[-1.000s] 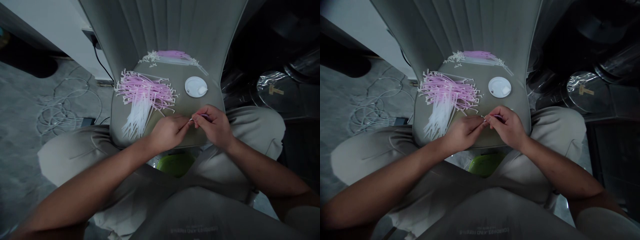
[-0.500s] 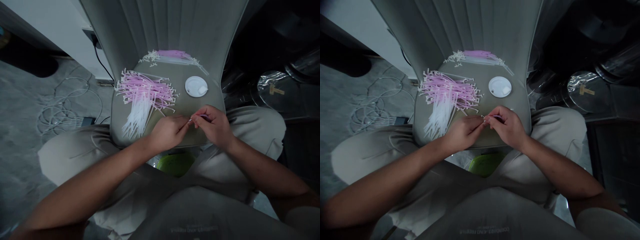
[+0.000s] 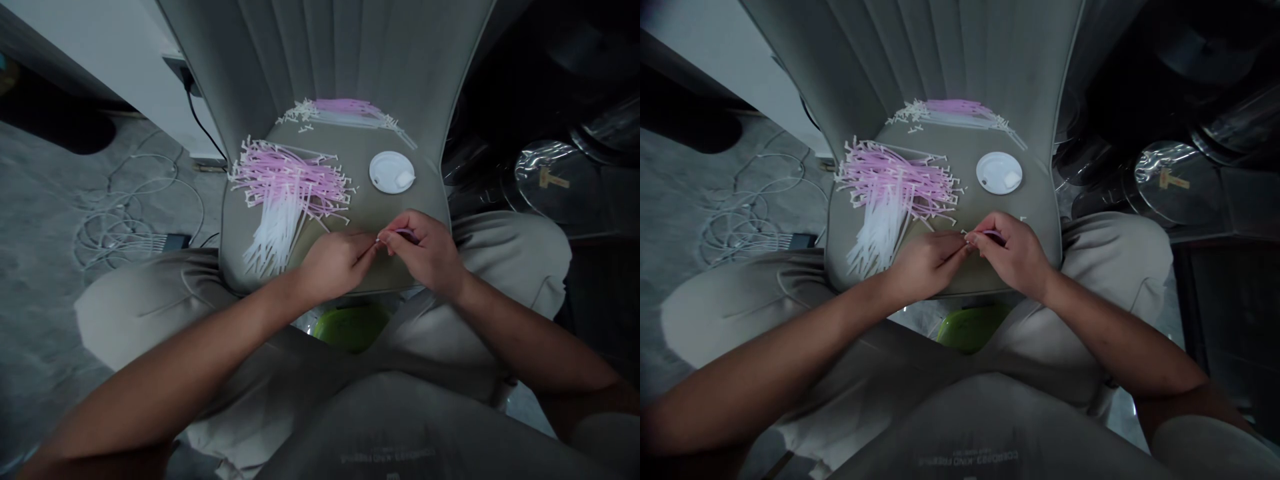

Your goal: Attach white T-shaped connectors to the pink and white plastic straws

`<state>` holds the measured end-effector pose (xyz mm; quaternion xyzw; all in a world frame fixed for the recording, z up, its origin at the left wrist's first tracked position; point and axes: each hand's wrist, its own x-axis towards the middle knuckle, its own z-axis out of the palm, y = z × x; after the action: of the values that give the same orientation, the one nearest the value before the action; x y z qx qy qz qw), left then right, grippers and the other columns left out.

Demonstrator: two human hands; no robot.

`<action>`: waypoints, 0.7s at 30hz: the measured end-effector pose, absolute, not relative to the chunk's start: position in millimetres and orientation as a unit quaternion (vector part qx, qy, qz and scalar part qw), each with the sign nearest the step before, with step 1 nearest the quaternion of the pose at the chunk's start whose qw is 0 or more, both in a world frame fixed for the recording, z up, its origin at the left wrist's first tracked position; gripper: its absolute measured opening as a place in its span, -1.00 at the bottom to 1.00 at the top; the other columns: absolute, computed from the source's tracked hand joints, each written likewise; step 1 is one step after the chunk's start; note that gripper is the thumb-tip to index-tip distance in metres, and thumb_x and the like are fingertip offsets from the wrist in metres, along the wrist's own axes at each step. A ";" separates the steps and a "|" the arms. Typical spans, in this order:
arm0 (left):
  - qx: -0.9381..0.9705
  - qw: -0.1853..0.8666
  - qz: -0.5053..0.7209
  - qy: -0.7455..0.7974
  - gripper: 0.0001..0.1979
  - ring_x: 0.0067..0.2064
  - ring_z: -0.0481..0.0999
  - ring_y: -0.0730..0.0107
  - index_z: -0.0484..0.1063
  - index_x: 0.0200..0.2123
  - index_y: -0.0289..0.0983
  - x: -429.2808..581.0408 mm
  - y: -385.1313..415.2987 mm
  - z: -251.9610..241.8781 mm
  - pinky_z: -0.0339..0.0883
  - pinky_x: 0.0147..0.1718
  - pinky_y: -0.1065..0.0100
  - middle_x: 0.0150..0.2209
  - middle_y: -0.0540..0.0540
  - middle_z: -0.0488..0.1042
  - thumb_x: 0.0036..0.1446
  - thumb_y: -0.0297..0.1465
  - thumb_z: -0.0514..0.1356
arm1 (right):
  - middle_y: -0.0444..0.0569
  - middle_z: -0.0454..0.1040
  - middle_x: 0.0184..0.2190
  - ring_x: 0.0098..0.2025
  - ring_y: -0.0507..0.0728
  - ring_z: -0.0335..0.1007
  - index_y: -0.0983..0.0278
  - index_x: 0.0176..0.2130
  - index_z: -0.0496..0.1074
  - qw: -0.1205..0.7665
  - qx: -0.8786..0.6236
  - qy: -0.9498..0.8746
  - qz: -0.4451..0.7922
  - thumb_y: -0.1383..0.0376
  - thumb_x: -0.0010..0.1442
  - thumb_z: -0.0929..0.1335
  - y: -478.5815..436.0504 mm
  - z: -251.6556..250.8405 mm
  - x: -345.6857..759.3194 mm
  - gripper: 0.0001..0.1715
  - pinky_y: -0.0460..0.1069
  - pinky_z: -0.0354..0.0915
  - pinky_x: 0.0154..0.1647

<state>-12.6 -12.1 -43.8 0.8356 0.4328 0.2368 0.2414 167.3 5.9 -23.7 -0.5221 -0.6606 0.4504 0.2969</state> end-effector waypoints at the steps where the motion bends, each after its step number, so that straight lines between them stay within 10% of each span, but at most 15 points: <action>1: 0.836 0.241 0.236 0.432 -0.70 -0.41 0.45 0.39 0.48 -0.36 -0.33 -12.7 -12.0 -44.2 0.26 -0.40 0.37 -0.46 -0.08 0.47 0.32 -0.40 0.00 | -0.20 0.45 -0.56 -0.50 0.00 0.34 0.24 -0.39 0.42 0.294 -0.522 -0.662 0.451 0.19 0.16 0.40 6.1 -23.4 167.4 -0.82 -0.10 0.21 -0.48; 21: 0.834 0.283 0.229 0.416 -0.65 -0.34 0.48 0.35 0.53 -0.23 -0.32 -13.4 -11.9 -39.8 0.32 -0.31 0.33 -0.39 -0.11 0.51 0.36 -0.34 -0.05 | -0.25 0.29 -0.64 -0.61 -0.08 0.07 0.29 -0.41 0.36 0.279 -0.473 -0.589 0.592 0.17 0.13 0.40 14.1 -23.6 169.1 -0.75 -0.11 0.01 -0.58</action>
<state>-13.4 -11.9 -39.8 0.8335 0.4156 0.2289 0.2831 169.1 14.1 -23.6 -0.4731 -0.5894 0.5922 0.2792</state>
